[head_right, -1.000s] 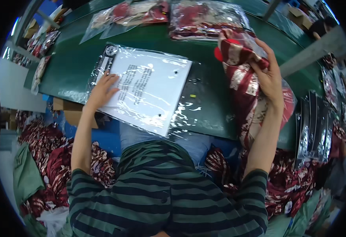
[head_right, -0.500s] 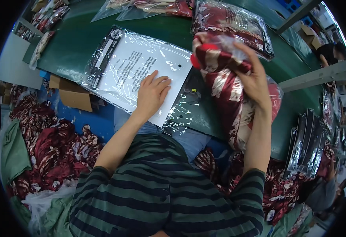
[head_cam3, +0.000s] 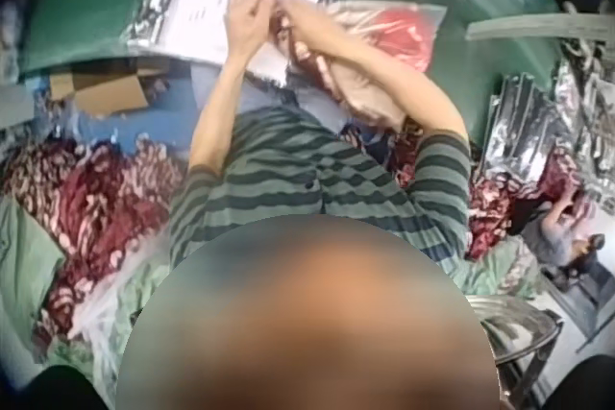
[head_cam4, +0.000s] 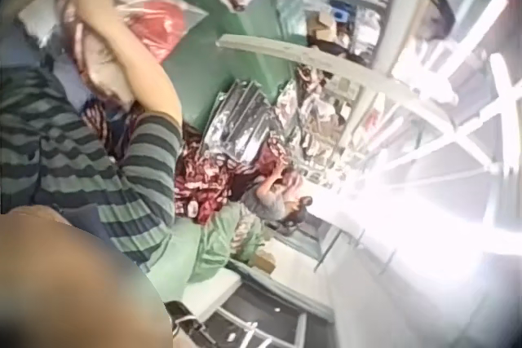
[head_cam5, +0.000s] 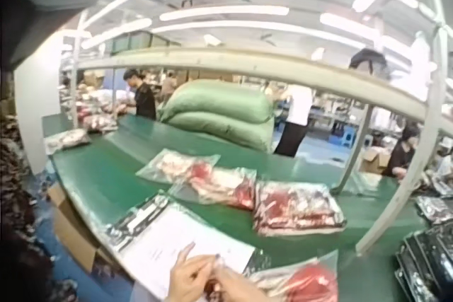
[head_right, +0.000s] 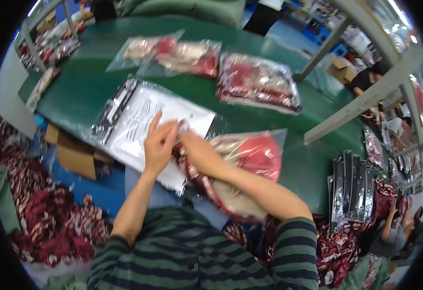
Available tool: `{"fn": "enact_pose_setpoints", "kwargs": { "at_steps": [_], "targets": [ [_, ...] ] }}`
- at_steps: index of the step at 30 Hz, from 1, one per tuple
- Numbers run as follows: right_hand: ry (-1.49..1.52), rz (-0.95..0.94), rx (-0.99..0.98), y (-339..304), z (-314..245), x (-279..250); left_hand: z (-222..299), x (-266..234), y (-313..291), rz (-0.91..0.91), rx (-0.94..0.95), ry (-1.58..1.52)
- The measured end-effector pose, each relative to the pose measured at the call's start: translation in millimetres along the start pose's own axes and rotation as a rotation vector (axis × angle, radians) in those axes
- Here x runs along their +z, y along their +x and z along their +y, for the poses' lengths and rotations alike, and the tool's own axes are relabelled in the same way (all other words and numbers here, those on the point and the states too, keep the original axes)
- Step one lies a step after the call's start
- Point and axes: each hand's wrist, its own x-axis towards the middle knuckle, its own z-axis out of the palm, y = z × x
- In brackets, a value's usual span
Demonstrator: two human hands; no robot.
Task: Folding clothing items and inserting them into plastic shipping bags at a packaging station.
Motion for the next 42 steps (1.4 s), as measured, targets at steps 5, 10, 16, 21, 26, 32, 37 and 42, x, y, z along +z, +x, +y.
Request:
{"fn": "enact_pose_setpoints", "kwargs": {
  "at_steps": [5,10,16,21,26,32,37,42],
  "targets": [
    [0.002,-0.07,-0.182,43,3,29,18,-6,-8,-0.068,0.057,0.095],
    [-0.263,-0.099,-0.125,97,-17,30,51,18,-16,-0.11,0.226,0.091],
    [-0.576,-0.082,-0.146,167,-58,63,79,-7,9,-0.173,0.318,0.113],
    [-0.647,-0.252,-0.091,168,-83,57,81,-37,11,-0.237,0.348,0.225],
    [-0.52,-0.371,-0.006,199,-45,55,30,-100,40,-0.005,0.468,0.412],
    [-0.132,-0.659,0.033,220,-70,20,-86,-245,22,0.296,-0.428,0.154],
    [0.117,-0.722,0.009,234,-11,41,-121,-213,31,0.353,-0.344,-0.155],
    [0.047,-0.552,-0.199,231,-27,49,-120,-214,38,0.412,-0.46,-0.292]
  ]
}}
